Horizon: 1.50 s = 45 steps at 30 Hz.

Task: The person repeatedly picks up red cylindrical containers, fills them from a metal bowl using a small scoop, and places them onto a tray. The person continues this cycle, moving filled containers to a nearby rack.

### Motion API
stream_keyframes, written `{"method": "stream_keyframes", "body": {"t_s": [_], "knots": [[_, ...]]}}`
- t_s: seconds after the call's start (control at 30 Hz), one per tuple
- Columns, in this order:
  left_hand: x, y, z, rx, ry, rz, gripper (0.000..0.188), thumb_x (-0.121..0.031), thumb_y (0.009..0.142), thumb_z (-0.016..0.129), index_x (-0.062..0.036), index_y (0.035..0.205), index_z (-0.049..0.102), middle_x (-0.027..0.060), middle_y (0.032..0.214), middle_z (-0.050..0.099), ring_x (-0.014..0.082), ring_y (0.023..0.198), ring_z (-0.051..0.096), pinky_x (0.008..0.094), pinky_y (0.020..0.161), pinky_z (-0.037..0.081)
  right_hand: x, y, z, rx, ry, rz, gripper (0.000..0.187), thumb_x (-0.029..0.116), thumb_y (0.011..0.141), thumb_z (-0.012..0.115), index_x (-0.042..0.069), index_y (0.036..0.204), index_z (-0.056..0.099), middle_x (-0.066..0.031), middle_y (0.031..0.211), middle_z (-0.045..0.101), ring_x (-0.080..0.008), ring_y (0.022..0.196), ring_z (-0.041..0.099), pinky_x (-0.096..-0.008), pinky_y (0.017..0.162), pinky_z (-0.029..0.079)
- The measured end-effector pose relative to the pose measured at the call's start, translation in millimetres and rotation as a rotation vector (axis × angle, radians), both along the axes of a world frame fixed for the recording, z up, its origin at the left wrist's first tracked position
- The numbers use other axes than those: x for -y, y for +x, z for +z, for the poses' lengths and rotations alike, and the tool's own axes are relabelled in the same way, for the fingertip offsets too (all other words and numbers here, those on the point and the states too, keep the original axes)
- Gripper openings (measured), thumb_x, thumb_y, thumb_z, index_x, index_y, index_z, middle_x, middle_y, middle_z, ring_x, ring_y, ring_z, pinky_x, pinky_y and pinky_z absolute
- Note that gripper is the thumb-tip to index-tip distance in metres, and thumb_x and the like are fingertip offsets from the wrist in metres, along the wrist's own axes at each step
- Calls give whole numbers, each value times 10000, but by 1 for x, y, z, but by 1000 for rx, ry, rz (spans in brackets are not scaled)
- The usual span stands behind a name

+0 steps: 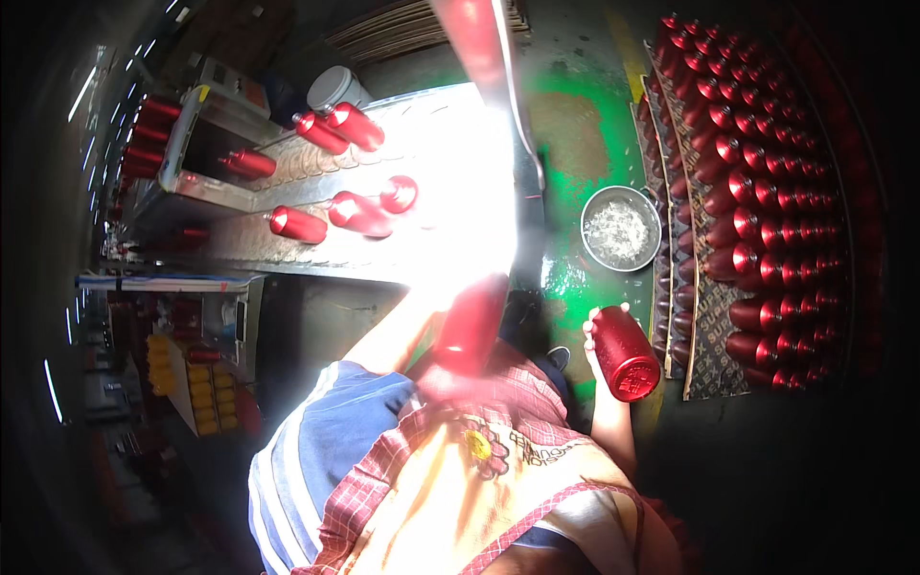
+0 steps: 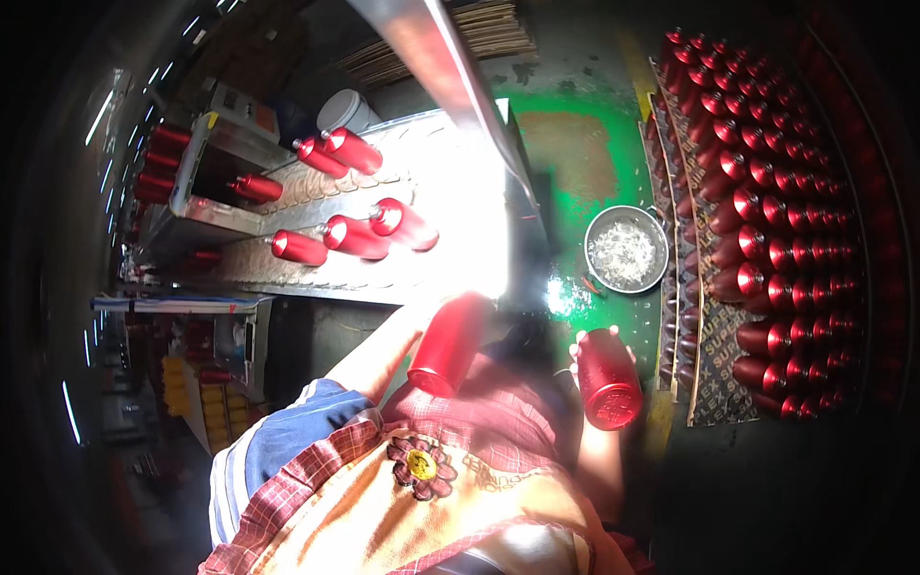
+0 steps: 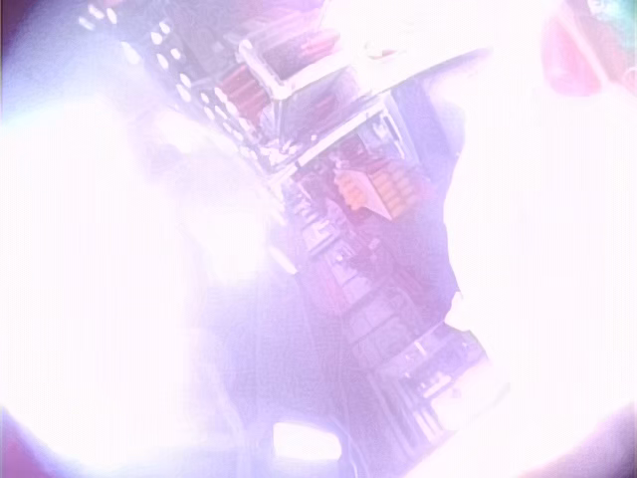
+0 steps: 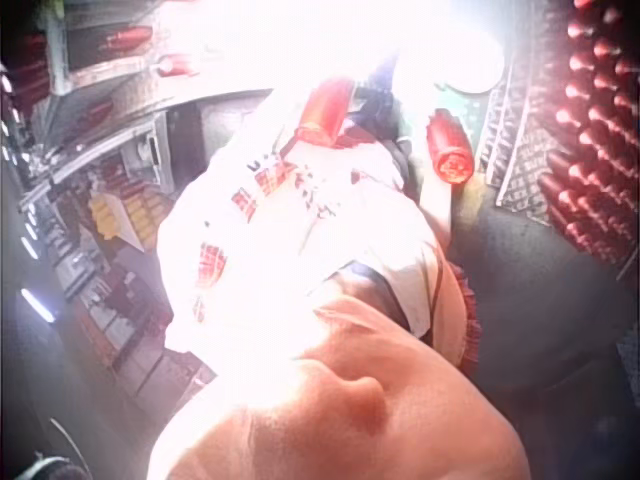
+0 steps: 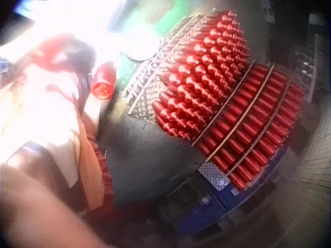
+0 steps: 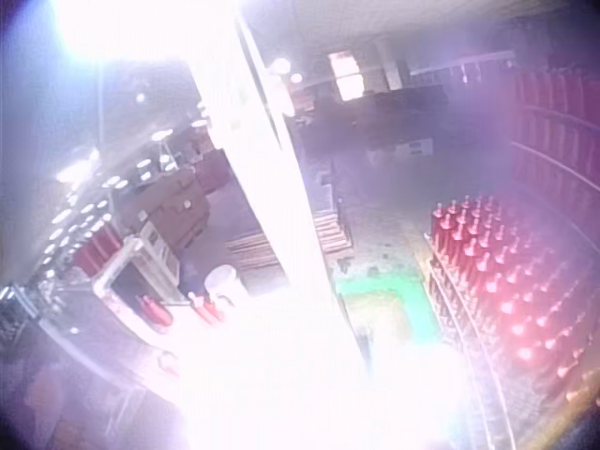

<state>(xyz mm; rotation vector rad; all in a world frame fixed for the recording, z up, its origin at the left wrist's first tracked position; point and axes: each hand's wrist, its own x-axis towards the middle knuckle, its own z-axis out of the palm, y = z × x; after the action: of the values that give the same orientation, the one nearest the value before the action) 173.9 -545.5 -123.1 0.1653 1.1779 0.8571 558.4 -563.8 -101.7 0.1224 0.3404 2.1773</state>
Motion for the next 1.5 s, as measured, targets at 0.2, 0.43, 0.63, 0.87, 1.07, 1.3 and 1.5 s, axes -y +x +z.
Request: {"method": "stream_keyframes", "body": {"t_s": [0.2, 0.43, 0.63, 0.87, 1.07, 1.3, 1.5], "knots": [[104, -188, 105, -246, 175, 117, 440, -328, 903, 671, -15, 1206, 606, 96, 1057, 676, 209, 922, 672, 394, 811, 588, 9, -103, 27, 261, 59, 96, 373, 436, 970, 538, 203, 1254, 604, -266, 1222, 523, -438, 1060, 580, -530, 788, 605], [129, -392, 163, -1285, 391, 423, 349, -146, 827, 772, -37, 1154, 715, 70, 1115, 699, 172, 1035, 630, 306, 940, 478, -52, -285, 163, 1161, 676, -98, 513, 354, 827, 713, 47, 1223, 609, -105, 1191, 623, -225, 1121, 592, -378, 1008, 466], [39, -419, 119, -1869, 620, 339, 380, -192, 722, 832, -186, 1095, 758, 86, 1287, 620, 308, 1146, 552, 421, 1000, 437, -185, -402, 279, 1774, 1406, -866, 388, 248, 804, 745, 104, 1162, 706, -121, 1209, 607, -266, 1173, 561, -364, 1033, 436], [12, -355, 112, -1823, 798, 415, 421, -132, 690, 858, -130, 1097, 750, 101, 1268, 626, 302, 1137, 555, 418, 988, 425, -328, -520, 140, 2387, 1450, -683, 341, 290, 795, 705, 323, 1134, 718, -180, 1350, 462, -408, 1202, 451, -449, 1021, 459], [-96, -316, 154, -1782, 1013, 507, 411, -118, 701, 855, -150, 1097, 751, 88, 1265, 625, 294, 1131, 552, 408, 989, 426, -331, -496, 104, 2381, 1425, -552, 449, 341, 803, 737, 358, 1248, 680, -282, 1517, 309, -474, 1373, 300, -480, 1118, 357], [-268, -286, 112, -1857, 835, 172, 382, -183, 705, 831, -254, 1074, 766, 77, 1363, 559, 325, 1212, 507, 412, 1043, 418, -190, -262, 157, 1820, 1487, -602, 424, 49, 830, 697, 194, 1229, 703, -175, 1425, 460, -314, 1320, 472, -420, 1080, 408], [-229, -243, 191, -1742, 982, 433, 303, -188, 901, 700, -142, 1199, 723, 222, 1417, 511, 361, 1264, 496, 449, 1076, 392, -85, -44, 129, 2360, 833, -591, 330, 10, 860, 648, 89, 1177, 696, -73, 1245, 535, -195, 1185, 538, -307, 974, 476]]}}
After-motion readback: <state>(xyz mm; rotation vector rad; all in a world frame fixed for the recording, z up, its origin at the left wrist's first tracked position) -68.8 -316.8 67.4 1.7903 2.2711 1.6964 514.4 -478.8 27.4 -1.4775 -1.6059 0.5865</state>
